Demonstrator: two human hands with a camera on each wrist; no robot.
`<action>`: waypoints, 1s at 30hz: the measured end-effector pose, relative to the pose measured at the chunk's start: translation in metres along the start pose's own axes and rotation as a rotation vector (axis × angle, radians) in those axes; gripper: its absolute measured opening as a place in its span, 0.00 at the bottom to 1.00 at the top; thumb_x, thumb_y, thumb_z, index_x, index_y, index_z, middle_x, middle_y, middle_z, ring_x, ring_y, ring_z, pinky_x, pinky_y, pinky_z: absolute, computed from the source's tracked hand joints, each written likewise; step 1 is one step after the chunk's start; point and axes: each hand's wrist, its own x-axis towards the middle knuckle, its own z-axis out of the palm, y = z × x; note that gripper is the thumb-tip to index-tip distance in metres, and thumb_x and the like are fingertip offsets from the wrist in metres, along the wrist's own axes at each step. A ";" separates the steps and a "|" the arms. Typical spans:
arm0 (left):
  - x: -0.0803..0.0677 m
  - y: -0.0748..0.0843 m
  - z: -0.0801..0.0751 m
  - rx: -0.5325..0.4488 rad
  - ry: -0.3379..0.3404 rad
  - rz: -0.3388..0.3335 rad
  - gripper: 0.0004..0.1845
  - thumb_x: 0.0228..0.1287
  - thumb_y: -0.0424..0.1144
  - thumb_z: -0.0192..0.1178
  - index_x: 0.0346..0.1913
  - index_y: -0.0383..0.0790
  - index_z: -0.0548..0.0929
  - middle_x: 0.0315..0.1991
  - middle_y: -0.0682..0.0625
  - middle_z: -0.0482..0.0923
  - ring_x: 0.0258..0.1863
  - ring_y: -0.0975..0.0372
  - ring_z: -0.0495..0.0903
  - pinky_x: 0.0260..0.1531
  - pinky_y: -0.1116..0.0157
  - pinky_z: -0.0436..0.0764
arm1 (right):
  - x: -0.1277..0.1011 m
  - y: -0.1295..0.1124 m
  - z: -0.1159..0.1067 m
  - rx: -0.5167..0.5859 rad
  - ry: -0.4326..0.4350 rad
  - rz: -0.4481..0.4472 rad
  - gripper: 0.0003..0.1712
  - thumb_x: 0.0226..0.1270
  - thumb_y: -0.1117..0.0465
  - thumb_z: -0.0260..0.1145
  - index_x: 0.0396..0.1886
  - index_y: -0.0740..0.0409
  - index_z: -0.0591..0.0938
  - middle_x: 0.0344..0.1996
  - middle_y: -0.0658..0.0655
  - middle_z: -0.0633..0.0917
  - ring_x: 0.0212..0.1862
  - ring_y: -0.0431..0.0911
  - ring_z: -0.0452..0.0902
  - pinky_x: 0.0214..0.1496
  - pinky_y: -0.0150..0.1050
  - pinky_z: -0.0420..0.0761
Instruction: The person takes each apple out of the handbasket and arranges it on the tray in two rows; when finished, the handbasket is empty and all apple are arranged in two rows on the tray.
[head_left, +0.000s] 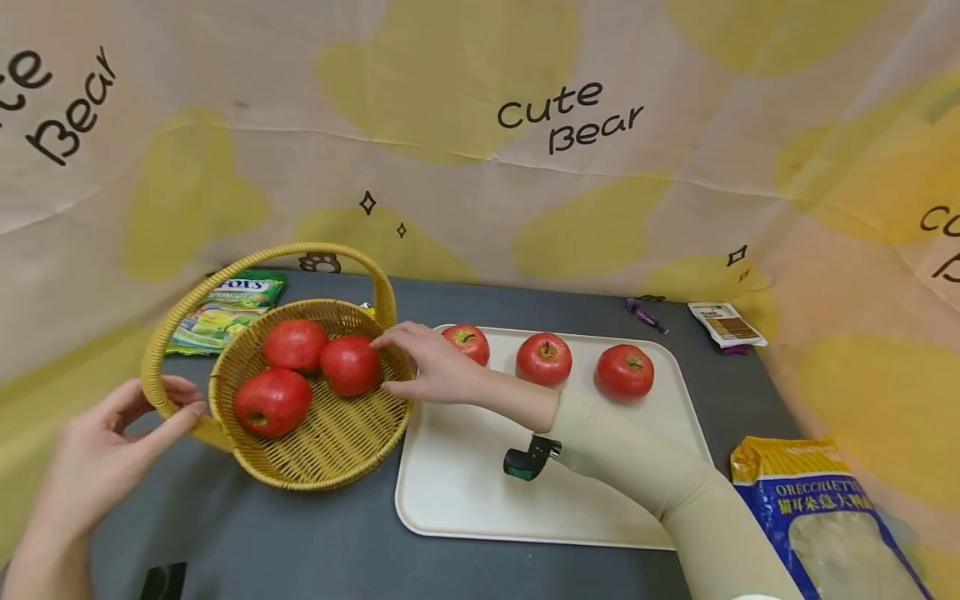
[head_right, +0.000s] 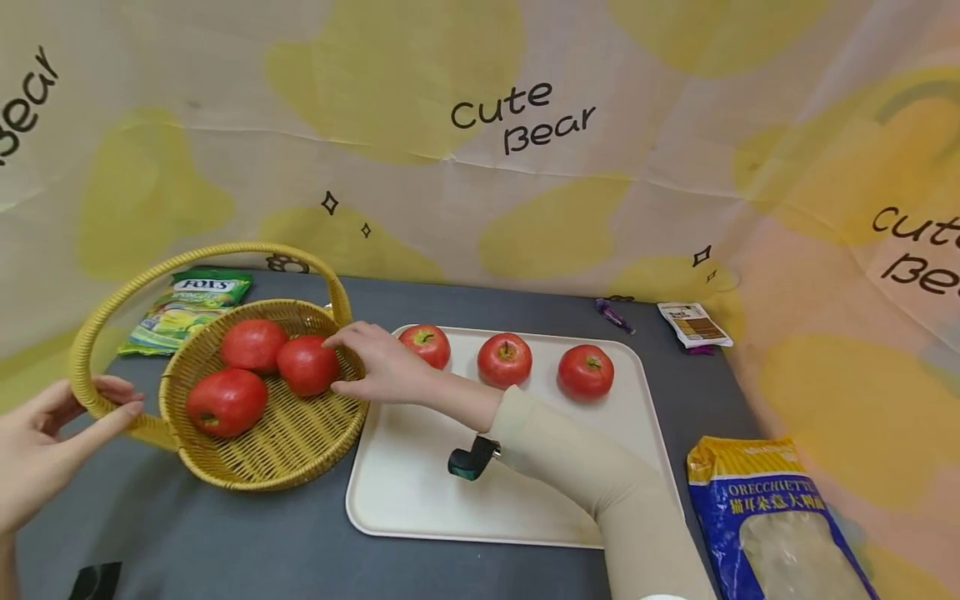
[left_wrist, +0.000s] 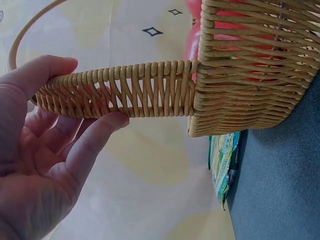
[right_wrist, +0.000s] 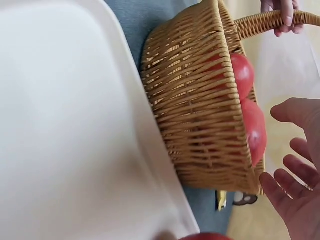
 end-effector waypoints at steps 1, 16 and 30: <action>0.000 0.000 0.000 -0.002 0.003 0.003 0.13 0.57 0.30 0.70 0.45 0.36 0.81 0.35 0.65 0.82 0.37 0.78 0.77 0.34 0.85 0.72 | 0.006 -0.002 0.002 -0.019 -0.015 -0.003 0.29 0.61 0.55 0.70 0.61 0.56 0.75 0.58 0.53 0.75 0.58 0.44 0.69 0.57 0.31 0.72; 0.002 0.000 0.002 0.001 0.017 0.024 0.13 0.56 0.28 0.70 0.44 0.36 0.82 0.35 0.66 0.81 0.39 0.76 0.76 0.34 0.84 0.70 | 0.064 -0.009 0.035 -0.403 -0.236 0.006 0.45 0.57 0.48 0.73 0.72 0.52 0.63 0.67 0.55 0.64 0.67 0.47 0.58 0.59 0.34 0.72; -0.001 0.000 0.001 -0.015 0.027 0.006 0.12 0.56 0.28 0.70 0.44 0.37 0.82 0.35 0.65 0.81 0.40 0.76 0.76 0.31 0.84 0.74 | 0.065 -0.007 0.044 -0.447 -0.246 0.009 0.46 0.55 0.47 0.74 0.71 0.49 0.63 0.65 0.51 0.67 0.62 0.45 0.62 0.48 0.34 0.78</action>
